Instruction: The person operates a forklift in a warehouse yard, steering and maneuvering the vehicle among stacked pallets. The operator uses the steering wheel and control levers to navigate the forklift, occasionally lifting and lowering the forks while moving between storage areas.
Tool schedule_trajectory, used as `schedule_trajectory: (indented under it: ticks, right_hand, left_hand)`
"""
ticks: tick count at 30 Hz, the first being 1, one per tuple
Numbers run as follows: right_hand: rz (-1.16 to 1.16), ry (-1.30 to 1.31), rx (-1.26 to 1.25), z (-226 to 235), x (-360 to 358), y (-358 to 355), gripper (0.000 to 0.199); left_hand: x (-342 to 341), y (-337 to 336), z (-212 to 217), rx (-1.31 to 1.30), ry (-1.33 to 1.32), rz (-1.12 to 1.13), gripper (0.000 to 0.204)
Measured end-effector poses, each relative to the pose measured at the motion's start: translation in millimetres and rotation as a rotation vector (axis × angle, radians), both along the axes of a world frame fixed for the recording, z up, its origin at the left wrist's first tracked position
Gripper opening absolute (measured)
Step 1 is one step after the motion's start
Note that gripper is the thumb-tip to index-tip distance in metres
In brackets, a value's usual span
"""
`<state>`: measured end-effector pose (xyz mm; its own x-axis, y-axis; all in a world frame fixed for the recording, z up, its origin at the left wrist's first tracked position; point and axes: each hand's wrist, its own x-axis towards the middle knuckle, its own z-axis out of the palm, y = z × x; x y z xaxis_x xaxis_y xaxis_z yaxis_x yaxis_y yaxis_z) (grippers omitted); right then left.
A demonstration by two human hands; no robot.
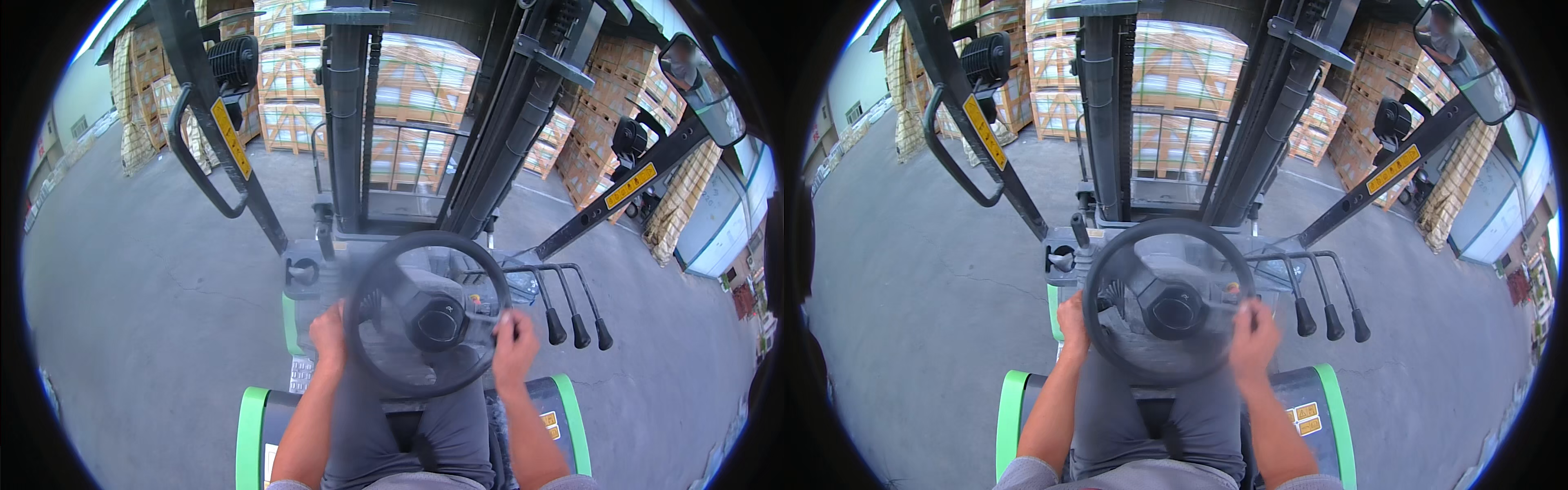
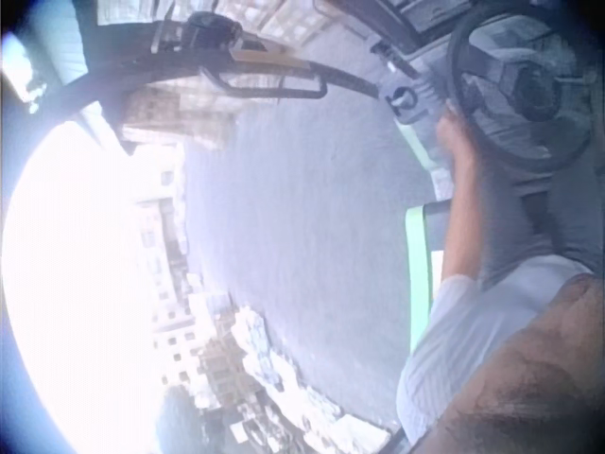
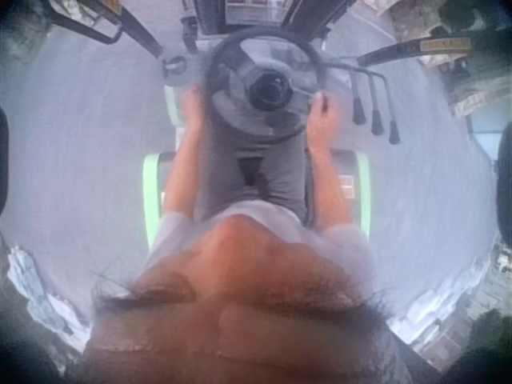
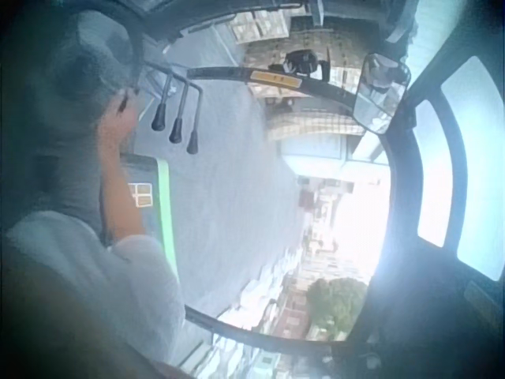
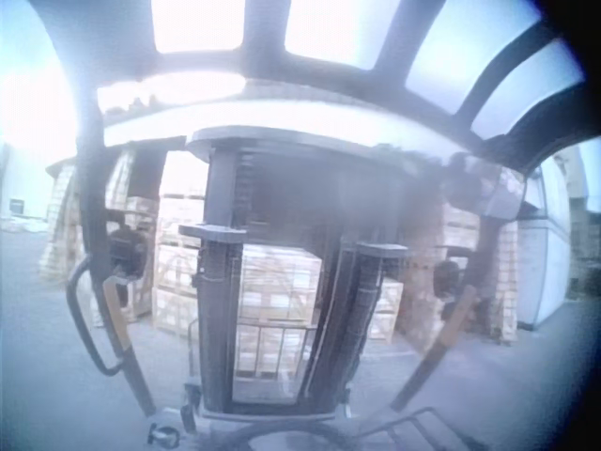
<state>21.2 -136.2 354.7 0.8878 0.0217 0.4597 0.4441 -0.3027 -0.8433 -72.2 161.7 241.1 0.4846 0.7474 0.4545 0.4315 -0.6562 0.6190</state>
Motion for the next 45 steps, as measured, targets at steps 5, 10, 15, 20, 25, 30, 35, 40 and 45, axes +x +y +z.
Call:
schedule_trajectory:
  ticks: [5,10,15,20,25,30,35,40,45]
  right_hand:
    - [0.15,-0.203,-0.263,-44,-94,13,0.01]
    - [0.464,-0.477,-0.221,-25,-115,81,0.014]
    - [0.602,-0.574,-0.2,6,-109,147,0.01]
    - [0.537,-0.626,-0.137,41,-78,206,0.008]
    - [0.425,-0.562,-0.111,80,-24,227,0.011]
    - [0.236,-0.474,-0.029,92,18,205,0.016]
    - [0.128,-0.526,-0.005,91,36,182,0.008]
    - [0.127,-0.378,-0.056,90,41,168,0.02]
    - [0.061,-0.485,0.016,84,42,180,0.012]
  left_hand:
    - [-7,1,4,-0.05,-0.096,-0.016,0.041]
    - [-11,3,8,0.026,-0.02,0.005,0.042]
    - [-16,12,4,0.019,-0.044,-0.067,0.04]
    - [-22,20,2,-0.141,-0.189,-0.135,0.042]
    - [-29,30,13,-0.224,-0.096,-0.114,0.035]
    - [-36,32,25,-0.115,-0.073,-0.123,0.03]
    - [-32,33,19,-0.068,-0.058,-0.09,0.026]
    - [-24,43,0,-0.088,-0.022,-0.084,0.022]
    - [-24,59,-7,0.091,0.015,-0.097,0.016]
